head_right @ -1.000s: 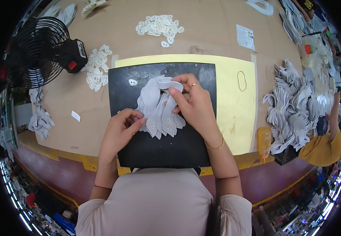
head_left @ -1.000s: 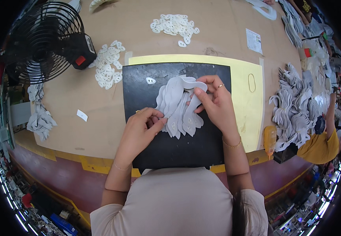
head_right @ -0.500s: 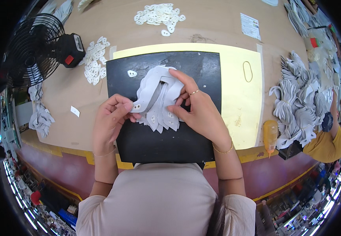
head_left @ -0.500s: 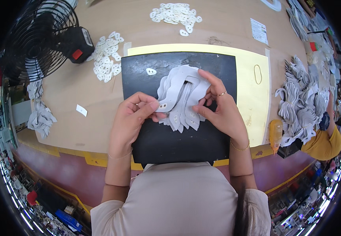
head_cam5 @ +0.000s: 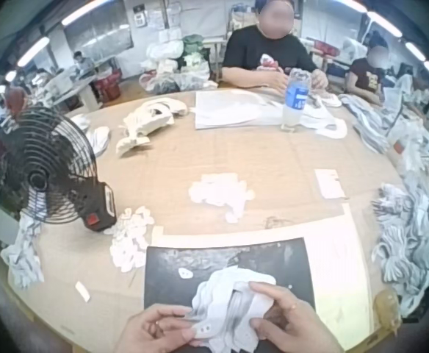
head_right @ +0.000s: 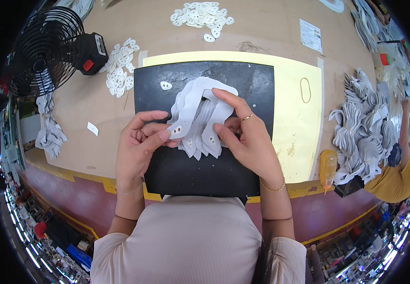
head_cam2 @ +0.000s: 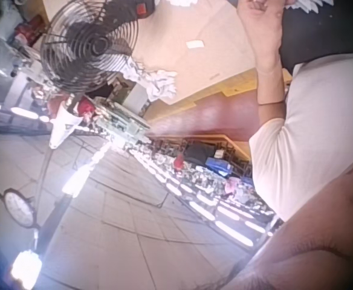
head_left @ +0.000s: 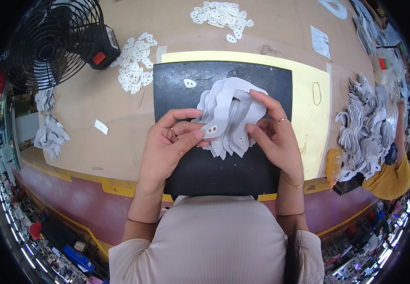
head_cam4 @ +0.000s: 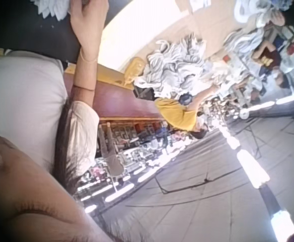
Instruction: The person assembles small white fabric pieces by hand, inserting small circular inserts into pre-cut holes and stacking the finished pieces on a black mat. The person repeatedly picks up pieces, aligns them, and places them in a growing pile.
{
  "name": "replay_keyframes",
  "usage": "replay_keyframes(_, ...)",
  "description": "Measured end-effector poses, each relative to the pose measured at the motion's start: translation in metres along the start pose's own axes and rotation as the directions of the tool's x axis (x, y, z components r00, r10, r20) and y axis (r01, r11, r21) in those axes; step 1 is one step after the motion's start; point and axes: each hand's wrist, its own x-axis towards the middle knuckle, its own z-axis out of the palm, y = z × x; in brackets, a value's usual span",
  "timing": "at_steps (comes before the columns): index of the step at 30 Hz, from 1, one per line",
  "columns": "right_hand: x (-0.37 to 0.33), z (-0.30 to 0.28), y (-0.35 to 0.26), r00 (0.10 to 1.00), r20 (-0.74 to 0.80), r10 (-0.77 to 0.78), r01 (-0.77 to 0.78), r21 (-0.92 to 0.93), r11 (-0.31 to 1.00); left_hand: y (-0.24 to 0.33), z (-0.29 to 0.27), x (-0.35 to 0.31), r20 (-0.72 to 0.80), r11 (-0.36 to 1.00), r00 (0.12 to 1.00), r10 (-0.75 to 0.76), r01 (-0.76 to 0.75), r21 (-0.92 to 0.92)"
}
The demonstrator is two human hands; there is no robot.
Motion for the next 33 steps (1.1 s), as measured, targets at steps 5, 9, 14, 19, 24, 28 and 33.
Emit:
replay_keyframes(5, -0.003, 0.005, -0.006, 0.999, -0.039, -0.005, 0.015, 0.255, 0.967, 0.003, 0.008, -0.005, -0.021, 0.998, 0.998, 0.066, -0.065, 0.005)
replay_keyframes(9, -0.008, 0.003, -0.023, 0.997, -0.059, -0.053, 0.071, 0.343, 0.937, 0.004, 0.011, -0.009, 0.008, 0.983, 0.985, 0.172, -0.172, 0.066)
replay_keyframes(14, -0.006, 0.013, -0.042, 0.965, -0.179, -0.193, 0.230, 0.218, 0.949, 0.021, 0.029, -0.012, 0.041, 0.960, 0.977, 0.209, -0.213, 0.184)
replay_keyframes(19, -0.004, 0.017, -0.058, 0.923, -0.234, -0.305, 0.342, 0.137, 0.930, 0.031, 0.032, -0.010, 0.141, 0.952, 0.963, 0.229, -0.252, 0.175)
replay_keyframes(24, -0.004, 0.017, -0.063, 0.909, -0.236, -0.344, 0.379, 0.119, 0.918, 0.031, 0.036, -0.007, 0.148, 0.962, 0.963, 0.226, -0.245, 0.122)
replay_keyframes(28, -0.005, 0.017, -0.068, 0.908, -0.272, -0.320, 0.362, 0.122, 0.924, 0.031, 0.038, -0.007, 0.142, 0.972, 0.970, 0.199, -0.214, 0.098)
replay_keyframes(33, -0.005, 0.017, -0.069, 0.919, -0.256, -0.300, 0.344, 0.150, 0.927, 0.032, 0.040, -0.008, 0.122, 0.958, 0.963, 0.240, -0.255, 0.129)
